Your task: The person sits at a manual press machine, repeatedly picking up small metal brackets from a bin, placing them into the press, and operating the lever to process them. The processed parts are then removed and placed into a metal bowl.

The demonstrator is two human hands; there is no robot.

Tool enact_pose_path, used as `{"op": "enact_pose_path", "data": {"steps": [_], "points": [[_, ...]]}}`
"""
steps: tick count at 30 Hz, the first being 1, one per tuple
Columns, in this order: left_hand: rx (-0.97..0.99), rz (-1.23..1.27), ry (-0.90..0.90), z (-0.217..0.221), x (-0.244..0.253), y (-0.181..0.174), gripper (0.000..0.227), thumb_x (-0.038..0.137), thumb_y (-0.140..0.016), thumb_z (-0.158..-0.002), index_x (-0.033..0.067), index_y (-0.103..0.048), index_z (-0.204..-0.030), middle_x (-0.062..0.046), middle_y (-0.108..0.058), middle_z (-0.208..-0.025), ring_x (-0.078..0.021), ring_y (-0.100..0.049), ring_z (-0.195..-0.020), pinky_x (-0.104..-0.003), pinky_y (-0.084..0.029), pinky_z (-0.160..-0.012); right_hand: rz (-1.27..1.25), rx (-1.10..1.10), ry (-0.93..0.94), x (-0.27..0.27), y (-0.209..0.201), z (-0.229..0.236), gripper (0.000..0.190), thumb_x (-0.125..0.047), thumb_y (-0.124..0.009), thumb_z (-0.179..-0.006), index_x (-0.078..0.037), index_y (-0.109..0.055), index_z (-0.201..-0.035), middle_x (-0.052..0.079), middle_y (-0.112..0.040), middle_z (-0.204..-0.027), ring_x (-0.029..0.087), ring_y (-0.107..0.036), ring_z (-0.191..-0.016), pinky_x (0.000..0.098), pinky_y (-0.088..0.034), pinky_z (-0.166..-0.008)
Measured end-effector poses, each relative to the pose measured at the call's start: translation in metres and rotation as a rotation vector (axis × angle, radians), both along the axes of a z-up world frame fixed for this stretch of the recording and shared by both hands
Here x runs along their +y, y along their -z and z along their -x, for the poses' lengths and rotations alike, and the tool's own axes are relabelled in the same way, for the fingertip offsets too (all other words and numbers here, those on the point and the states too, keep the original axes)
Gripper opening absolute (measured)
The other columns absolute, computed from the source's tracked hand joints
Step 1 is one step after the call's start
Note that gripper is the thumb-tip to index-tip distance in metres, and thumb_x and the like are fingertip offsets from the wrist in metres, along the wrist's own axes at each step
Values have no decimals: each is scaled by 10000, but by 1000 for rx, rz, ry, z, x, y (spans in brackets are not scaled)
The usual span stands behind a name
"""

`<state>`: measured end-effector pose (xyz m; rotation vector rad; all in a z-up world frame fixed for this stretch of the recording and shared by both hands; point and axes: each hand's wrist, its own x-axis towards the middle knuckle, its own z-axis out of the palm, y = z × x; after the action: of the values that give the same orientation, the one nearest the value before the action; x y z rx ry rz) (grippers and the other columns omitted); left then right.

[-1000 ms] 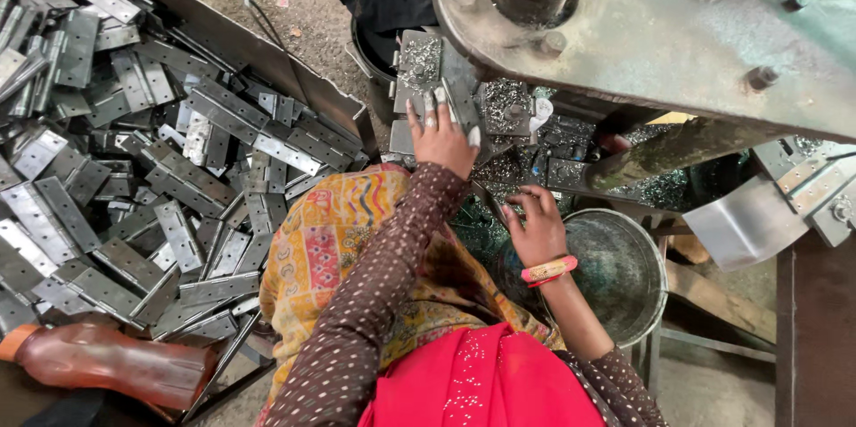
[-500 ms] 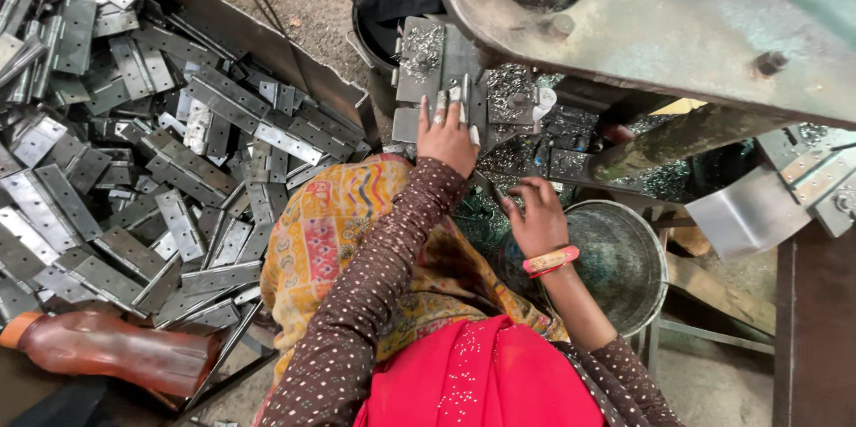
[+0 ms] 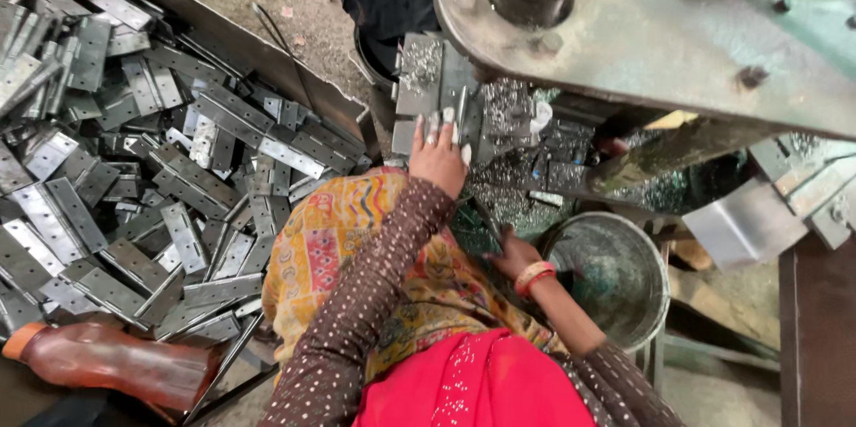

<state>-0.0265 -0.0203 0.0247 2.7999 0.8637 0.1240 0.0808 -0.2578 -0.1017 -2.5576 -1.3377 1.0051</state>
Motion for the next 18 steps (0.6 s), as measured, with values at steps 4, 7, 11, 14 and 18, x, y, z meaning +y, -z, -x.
{"op": "enact_pose_path", "data": {"steps": [4, 7, 11, 14, 18], "points": [[26, -91, -24, -8, 9, 17, 375, 270, -472, -965, 50, -740, -1110, -189, -489, -1477, -333, -444, -1398, -520, -83, -1244, -57, -100, -59, 21, -35, -12, 568, -457, -720, -866, -3, -487, -1114, 269, -685, -857, 475, -691, -808, 544, -549, -719], [-35, -175, -50, -33, 23, 30, 413, 282, -451, -985, 22, -731, -1141, -209, -495, -1460, -336, -449, -1380, -519, -92, -1234, 1, -129, -7, 19, -40, -6, 506, -432, -650, -921, -2, -500, -1142, 261, -698, -814, 463, -703, -797, 539, -556, -719], [-129, -181, -67, -42, 30, 34, 457, 323, -419, -975, 1, -711, -1113, -218, -502, -1404, -361, -426, -1358, -532, -87, -1190, -20, -149, 109, 0, -9, 18, 417, -379, -558, -987, -25, -480, -1193, 264, -696, -820, 468, -694, -774, 549, -548, -691], [-17, -74, -29, -20, 18, 32, 421, 313, -477, -936, 24, -723, -1118, -201, -504, -1457, -354, -399, -1432, -519, -77, -1235, -24, -186, 78, -5, 15, 23, 445, -402, -543, -994, -25, -469, -1217, 262, -698, -825, 464, -696, -783, 544, -551, -695], [-30, -75, -10, -10, 6, 23, 393, 264, -452, -998, 29, -723, -1159, -208, -522, -1438, -353, -443, -1379, -542, -74, -1260, -27, -58, 10, 6, -2, 3, 655, -421, -624, -909, 35, -390, -1317, 312, -689, -830, 473, -695, -812, 535, -548, -711]]}}
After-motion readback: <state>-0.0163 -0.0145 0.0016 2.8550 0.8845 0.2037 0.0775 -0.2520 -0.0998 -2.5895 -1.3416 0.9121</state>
